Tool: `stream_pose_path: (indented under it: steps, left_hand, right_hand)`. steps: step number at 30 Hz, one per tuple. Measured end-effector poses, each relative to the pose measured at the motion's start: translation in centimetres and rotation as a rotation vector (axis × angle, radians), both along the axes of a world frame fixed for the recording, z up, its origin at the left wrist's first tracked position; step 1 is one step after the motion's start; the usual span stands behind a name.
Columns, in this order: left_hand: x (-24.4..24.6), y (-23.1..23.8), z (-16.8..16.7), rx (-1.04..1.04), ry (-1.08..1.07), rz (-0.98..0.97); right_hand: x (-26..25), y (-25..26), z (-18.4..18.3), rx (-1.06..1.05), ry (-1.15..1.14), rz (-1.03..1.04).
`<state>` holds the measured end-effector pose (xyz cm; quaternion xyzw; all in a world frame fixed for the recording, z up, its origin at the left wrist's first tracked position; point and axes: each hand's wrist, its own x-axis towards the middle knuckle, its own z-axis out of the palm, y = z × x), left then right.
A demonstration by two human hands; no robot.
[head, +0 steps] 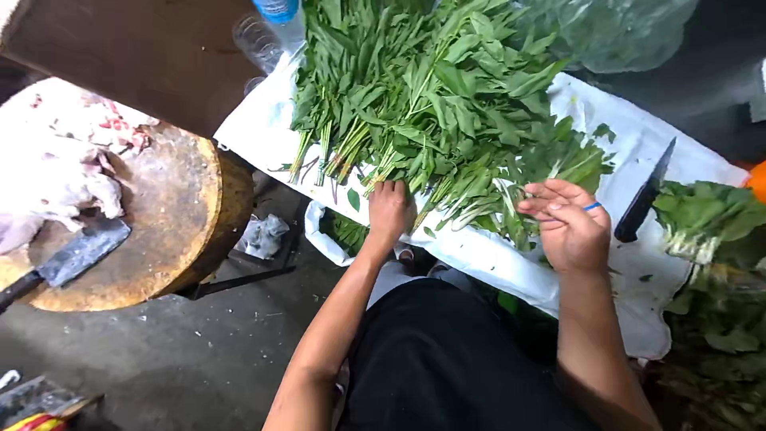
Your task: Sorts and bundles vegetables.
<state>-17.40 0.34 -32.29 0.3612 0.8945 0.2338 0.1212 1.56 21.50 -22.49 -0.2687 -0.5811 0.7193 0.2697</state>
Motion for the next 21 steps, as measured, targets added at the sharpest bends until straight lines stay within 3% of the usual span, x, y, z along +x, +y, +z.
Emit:
stream_pose_path:
  steps: [5, 8, 14, 18, 21]
  left_hand:
    - [-2.9, -0.7, 2.8, 0.096, -0.060, 0.117]
    - [-4.6, -0.3, 2.9, 0.011, -0.007, 0.155]
    - [0.0, -0.4, 2.6, 0.142, 0.097, 0.026]
    - [4.5, 1.2, 0.5, 0.207, -0.050, -0.178]
    - [7.0, 3.2, -0.6, 0.122, -0.130, -0.268]
  right_hand:
    - [0.2, -0.8, -0.9, 0.253, -0.056, -0.058]
    - [0.3, -0.4, -0.8, 0.146, 0.022, -0.068]
    - [1.2, 0.7, 0.3, -0.163, 0.077, -0.048]
    - [4.1, 2.3, -0.7, -0.149, 0.035, -0.223]
    - [7.1, 3.8, -0.8, -0.155, -0.122, -0.322]
